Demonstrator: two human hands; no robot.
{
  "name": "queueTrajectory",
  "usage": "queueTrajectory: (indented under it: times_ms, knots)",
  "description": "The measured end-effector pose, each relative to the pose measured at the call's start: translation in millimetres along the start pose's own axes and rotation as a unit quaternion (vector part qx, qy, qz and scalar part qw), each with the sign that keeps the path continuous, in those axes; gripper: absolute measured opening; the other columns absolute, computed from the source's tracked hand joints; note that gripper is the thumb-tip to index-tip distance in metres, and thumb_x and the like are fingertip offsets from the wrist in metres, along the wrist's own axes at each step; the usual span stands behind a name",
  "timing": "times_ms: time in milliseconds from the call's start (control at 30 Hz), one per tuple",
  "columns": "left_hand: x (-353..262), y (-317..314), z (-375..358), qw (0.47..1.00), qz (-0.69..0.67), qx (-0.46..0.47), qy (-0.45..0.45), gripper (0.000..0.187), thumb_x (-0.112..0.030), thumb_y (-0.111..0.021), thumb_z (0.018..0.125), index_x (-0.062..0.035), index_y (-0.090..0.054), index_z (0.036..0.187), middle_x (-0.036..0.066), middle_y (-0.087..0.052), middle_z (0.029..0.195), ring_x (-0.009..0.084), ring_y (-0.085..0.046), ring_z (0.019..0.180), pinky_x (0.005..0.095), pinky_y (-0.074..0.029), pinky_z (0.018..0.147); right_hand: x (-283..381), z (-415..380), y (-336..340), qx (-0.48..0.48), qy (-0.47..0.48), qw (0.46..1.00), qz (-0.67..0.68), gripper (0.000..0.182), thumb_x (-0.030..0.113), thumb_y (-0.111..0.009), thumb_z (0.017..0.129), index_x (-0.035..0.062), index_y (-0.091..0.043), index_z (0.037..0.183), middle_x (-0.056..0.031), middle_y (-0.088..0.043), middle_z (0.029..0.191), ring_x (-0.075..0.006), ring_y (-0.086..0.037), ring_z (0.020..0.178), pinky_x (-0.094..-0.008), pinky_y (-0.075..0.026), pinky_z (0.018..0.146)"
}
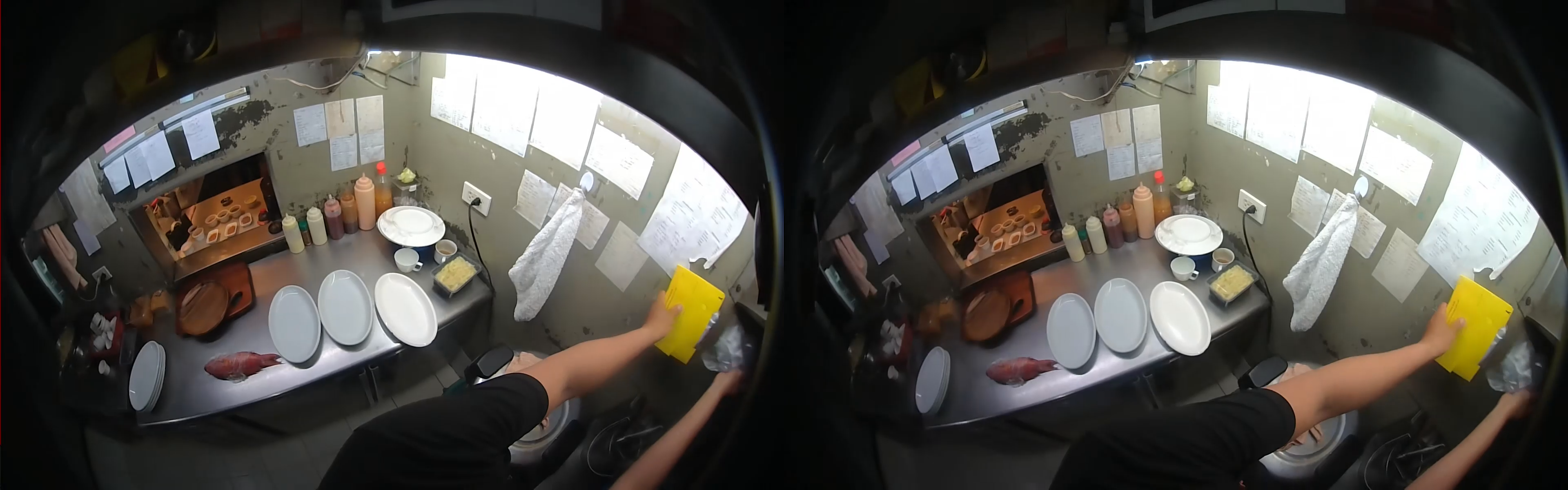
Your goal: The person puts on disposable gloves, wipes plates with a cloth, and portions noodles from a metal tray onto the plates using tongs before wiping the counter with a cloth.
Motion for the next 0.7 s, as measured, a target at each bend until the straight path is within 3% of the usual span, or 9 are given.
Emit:
queueTrajectory:
  times_ms: [100, 167, 233, 267, 367, 467, 533, 633, 700]
  knots:
    - [-42.1, 22.4, -3.5, 0.995, 0.087, 0.043, 0.002, 0.043, -0.028, -0.068, 0.086, -0.0002, -0.048, 0.113, 0.021, -0.060, 0.106, 0.0384, -0.060, 0.101, 0.0432, -0.046, 0.089, -1.3, 23.9, 20.7, -0.029, 0.002, 0.997, 0.077, 0.033, 0.019, -0.047, 0.099, -0.0040, -0.058, 0.121, -0.0158, -0.061, 0.116, -0.0246, -0.059, 0.106, -0.0360, -0.050, 0.090]
    - [-63.7, 48.5, -34.9, 0.975, 0.191, -0.111, -0.006, 0.047, -0.037, -0.067, 0.087, -0.0023, -0.049, 0.113, 0.017, -0.060, 0.100, 0.0321, -0.061, 0.092, 0.0393, -0.049, 0.082, 90.3, -51.0, -3.7, -0.035, 0.038, 0.996, 0.077, 0.030, 0.019, -0.051, 0.099, -0.0041, -0.057, 0.118, -0.0136, -0.062, 0.114, -0.0226, -0.060, 0.102, -0.0337, -0.050, 0.087]
    - [-34.5, 35.1, -52.1, 0.997, 0.045, 0.018, 0.058, 0.052, -0.048, -0.065, 0.087, -0.0054, -0.049, 0.113, 0.011, -0.058, 0.095, 0.0232, -0.061, 0.081, 0.0344, -0.050, 0.072, 187.5, -141.8, -35.1, 0.005, 0.051, 0.995, 0.088, 0.028, 0.018, -0.054, 0.099, -0.0042, -0.057, 0.116, -0.0115, -0.062, 0.112, -0.0206, -0.060, 0.099, -0.0314, -0.050, 0.085]
    - [-15.4, 9.5, -63.1, 0.955, -0.156, 0.221, 0.122, 0.056, -0.054, -0.063, 0.087, -0.0075, -0.049, 0.114, 0.008, -0.056, 0.093, 0.0175, -0.059, 0.074, 0.0313, -0.050, 0.065, 221.9, -180.5, -48.4, 0.040, 0.038, 0.993, 0.100, 0.027, 0.018, -0.056, 0.099, -0.0042, -0.057, 0.115, -0.0104, -0.063, 0.111, -0.0197, -0.060, 0.097, -0.0302, -0.050, 0.084]
    - [-57.9, 58.6, -119.6, 0.909, -0.149, 0.348, 0.173, 0.057, -0.059, -0.060, 0.088, -0.0134, -0.048, 0.120, 0.004, -0.054, 0.096, 0.0130, -0.055, 0.070, 0.0279, -0.047, 0.060, 229.5, -259.2, -88.1, 0.202, -0.131, 0.966, 0.099, 0.035, 0.024, -0.053, 0.101, -0.0038, -0.054, 0.122, -0.0118, -0.062, 0.114, -0.0179, -0.059, 0.097, -0.0301, -0.049, 0.085]
    - [-28.2, 126.4, -118.1, 0.929, -0.079, 0.296, 0.209, 0.053, -0.059, -0.058, 0.090, -0.0174, -0.049, 0.122, 0.003, -0.055, 0.105, 0.0144, -0.056, 0.080, 0.0340, -0.048, 0.068, 240.0, -318.6, -116.5, 0.235, -0.336, 0.884, 0.226, 0.038, 0.028, -0.050, 0.102, -0.0031, -0.054, 0.124, -0.0120, -0.061, 0.115, -0.0181, -0.060, 0.095, -0.0309, -0.049, 0.084]
    - [-28.5, 186.5, -137.7, 0.923, -0.096, 0.149, 0.342, 0.051, -0.058, -0.058, 0.090, -0.0168, -0.053, 0.121, 0.002, -0.058, 0.108, 0.0158, -0.057, 0.086, 0.0383, -0.048, 0.077, 244.4, -359.8, -138.9, 0.305, -0.427, 0.789, 0.320, 0.038, 0.030, -0.047, 0.103, -0.0023, -0.054, 0.122, -0.0103, -0.061, 0.112, -0.0193, -0.061, 0.095, -0.0318, -0.050, 0.082]
    - [-26.8, 207.4, -180.6, 0.789, -0.383, 0.221, 0.427, 0.049, -0.058, -0.057, 0.090, -0.0151, -0.060, 0.114, 0.001, -0.062, 0.105, 0.0172, -0.057, 0.094, 0.0417, -0.046, 0.087, 264.4, -425.8, -165.9, 0.434, -0.488, 0.643, 0.400, 0.038, 0.033, -0.044, 0.104, 0.0002, -0.055, 0.119, -0.0081, -0.062, 0.102, -0.0185, -0.061, 0.088, -0.0307, -0.050, 0.075]
    - [-33.2, 248.3, -193.7, 0.815, -0.376, 0.200, 0.394, 0.044, -0.054, -0.059, 0.091, -0.0147, -0.062, 0.109, 0.001, -0.063, 0.099, 0.0178, -0.058, 0.095, 0.0411, -0.047, 0.087, 269.8, -464.0, -181.3, 0.465, -0.490, 0.617, 0.405, 0.041, 0.038, -0.042, 0.103, 0.0022, -0.056, 0.117, -0.0065, -0.061, 0.092, -0.0171, -0.060, 0.076, -0.0279, -0.049, 0.065]
Point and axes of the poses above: each hand's wrist, its own z-axis towards the middle knuckle, its own y-axis out of the back of the hand, x = y × z, the point moved 7 cm from there along z, towards the middle knuckle
